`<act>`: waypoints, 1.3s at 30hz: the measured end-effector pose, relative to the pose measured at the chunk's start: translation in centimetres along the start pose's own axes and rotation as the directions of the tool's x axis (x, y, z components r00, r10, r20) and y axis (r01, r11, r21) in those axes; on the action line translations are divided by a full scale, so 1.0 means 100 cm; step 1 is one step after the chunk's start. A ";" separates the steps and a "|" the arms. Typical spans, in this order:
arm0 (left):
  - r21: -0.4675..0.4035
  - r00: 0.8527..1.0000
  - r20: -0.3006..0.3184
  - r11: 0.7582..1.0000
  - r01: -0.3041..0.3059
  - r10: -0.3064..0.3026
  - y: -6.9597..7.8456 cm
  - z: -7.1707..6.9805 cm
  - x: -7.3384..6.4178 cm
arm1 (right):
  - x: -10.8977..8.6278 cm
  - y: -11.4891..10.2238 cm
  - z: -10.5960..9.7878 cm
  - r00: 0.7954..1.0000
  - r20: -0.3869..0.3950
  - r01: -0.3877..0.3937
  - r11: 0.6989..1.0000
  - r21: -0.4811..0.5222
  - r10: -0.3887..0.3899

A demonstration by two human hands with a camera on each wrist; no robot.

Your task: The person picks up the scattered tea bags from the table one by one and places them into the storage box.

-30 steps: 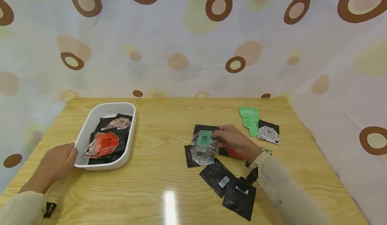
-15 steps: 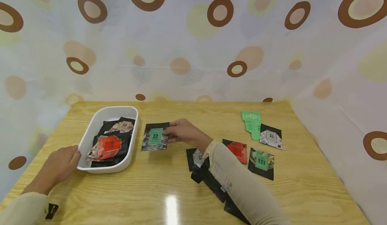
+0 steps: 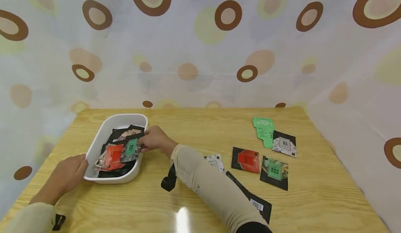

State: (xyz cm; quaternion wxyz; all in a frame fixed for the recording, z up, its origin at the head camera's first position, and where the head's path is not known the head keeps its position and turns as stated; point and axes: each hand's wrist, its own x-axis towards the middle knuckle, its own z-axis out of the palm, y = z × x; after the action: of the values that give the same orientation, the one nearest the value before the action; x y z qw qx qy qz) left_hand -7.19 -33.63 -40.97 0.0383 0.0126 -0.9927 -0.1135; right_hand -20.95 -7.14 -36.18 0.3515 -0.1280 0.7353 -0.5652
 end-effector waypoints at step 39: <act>-0.017 1.000 -0.006 1.000 0.012 -0.012 -0.001 0.004 0.001 | -0.032 0.009 0.006 0.975 0.159 0.188 0.958 -0.218 -0.155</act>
State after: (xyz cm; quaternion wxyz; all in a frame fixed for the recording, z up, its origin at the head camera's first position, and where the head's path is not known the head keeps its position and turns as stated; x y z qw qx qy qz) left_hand -7.35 -33.62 -41.38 0.0406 0.0187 -0.9915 -0.1219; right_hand -18.05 -5.44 -35.88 0.3346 -0.2711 0.7556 -0.4936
